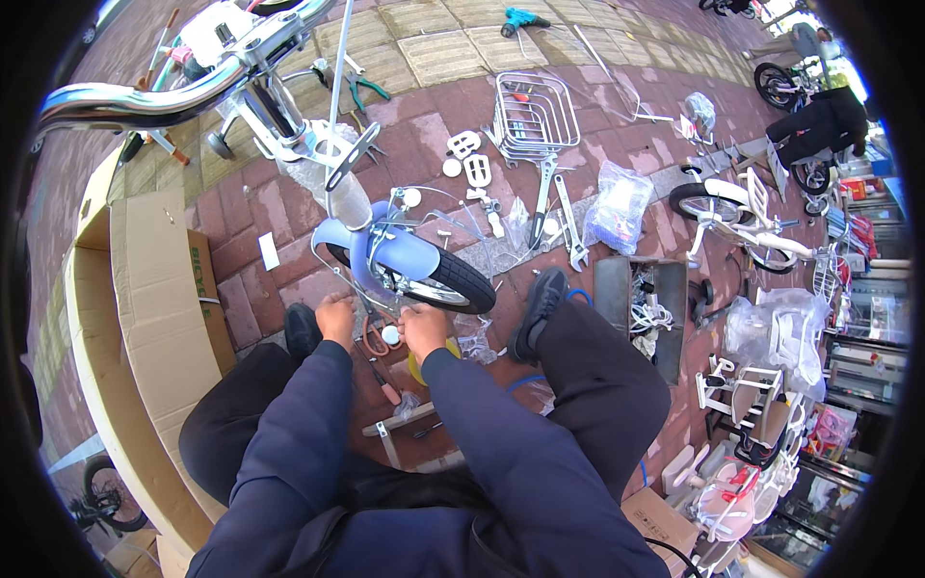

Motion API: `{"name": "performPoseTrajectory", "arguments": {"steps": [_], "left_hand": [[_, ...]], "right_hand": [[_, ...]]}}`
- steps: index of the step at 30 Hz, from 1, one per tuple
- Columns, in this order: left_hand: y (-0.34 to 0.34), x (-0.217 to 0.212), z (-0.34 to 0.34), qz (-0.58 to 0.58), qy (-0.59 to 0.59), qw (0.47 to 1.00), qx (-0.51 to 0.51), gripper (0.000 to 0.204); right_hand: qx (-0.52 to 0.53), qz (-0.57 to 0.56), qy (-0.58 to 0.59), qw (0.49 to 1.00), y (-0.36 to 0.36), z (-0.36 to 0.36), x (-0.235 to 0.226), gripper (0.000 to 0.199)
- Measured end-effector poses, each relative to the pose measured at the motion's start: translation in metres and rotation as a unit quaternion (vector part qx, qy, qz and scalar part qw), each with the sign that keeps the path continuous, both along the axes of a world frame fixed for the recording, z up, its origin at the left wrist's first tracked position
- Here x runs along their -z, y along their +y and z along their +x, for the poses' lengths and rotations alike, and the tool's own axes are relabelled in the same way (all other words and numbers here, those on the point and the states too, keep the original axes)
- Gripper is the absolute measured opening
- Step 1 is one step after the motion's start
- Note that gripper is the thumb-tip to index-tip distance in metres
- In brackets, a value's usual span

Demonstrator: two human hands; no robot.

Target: The person assembles a bicycle by attaching the front fender, brake caliper, and brake cable to the front wheel area. They use a wrench to tighten bolts and adjust the cable tension, working on the front fork and wheel assembly.

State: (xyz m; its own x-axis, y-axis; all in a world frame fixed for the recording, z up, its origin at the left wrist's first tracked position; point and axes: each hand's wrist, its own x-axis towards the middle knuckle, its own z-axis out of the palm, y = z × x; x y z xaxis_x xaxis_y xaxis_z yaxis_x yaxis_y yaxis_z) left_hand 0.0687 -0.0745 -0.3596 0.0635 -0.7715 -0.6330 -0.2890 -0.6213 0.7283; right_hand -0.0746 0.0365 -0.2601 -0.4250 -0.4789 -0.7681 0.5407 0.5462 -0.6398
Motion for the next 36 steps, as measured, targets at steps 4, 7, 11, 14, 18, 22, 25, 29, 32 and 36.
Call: {"name": "performPoseTrajectory", "arguments": {"steps": [4, 7, 11, 14, 18, 22, 25, 29, 32, 36], "left_hand": [[-0.046, 0.027, 0.026, -0.186, -0.230, 0.936, 0.192, 0.039], [-0.075, 0.042, 0.026, -0.311, -0.105, 0.909, 0.258, 0.024], [-0.090, 0.078, 0.023, -0.279, -0.129, 0.907, 0.287, 0.034], [-0.088, 0.100, 0.029, -0.309, -0.137, 0.890, 0.304, 0.034], [-0.087, 0.092, 0.031, -0.243, -0.118, 0.928, 0.258, 0.029], [-0.051, 0.053, 0.023, -0.314, -0.286, 0.828, 0.367, 0.026], [-0.005, 0.030, 0.024, -0.138, -0.222, 0.907, 0.331, 0.025], [0.048, 0.013, 0.034, 0.235, 0.086, 0.930, 0.271, 0.019], [0.066, 0.002, 0.035, 0.387, 0.198, 0.862, 0.261, 0.019], [0.057, -0.032, 0.028, 0.400, 0.216, 0.840, 0.297, 0.021]], "right_hand": [[-0.085, 0.005, 0.020, 0.996, 0.029, 0.002, 0.003, 0.020], [-0.198, 0.025, 0.095, 0.975, 0.045, 0.004, 0.007, 0.028], [-0.292, 0.043, 0.177, 0.939, 0.054, 0.004, 0.008, 0.030], [-0.312, 0.048, 0.191, 0.930, 0.055, 0.004, 0.009, 0.031], [-0.296, 0.070, 0.148, 0.941, 0.057, 0.001, 0.016, 0.030], [-0.383, 0.054, 0.239, 0.891, 0.055, -0.002, 0.025, 0.027], [-0.381, 0.036, 0.257, 0.887, 0.055, 0.003, 0.029, 0.027], [-0.414, 0.035, 0.293, 0.861, 0.057, 0.018, 0.028, 0.027], [-0.469, -0.047, 0.328, 0.819, 0.057, 0.026, 0.023, 0.025], [-0.479, -0.054, 0.386, 0.786, 0.055, 0.029, 0.011, 0.021]]}}
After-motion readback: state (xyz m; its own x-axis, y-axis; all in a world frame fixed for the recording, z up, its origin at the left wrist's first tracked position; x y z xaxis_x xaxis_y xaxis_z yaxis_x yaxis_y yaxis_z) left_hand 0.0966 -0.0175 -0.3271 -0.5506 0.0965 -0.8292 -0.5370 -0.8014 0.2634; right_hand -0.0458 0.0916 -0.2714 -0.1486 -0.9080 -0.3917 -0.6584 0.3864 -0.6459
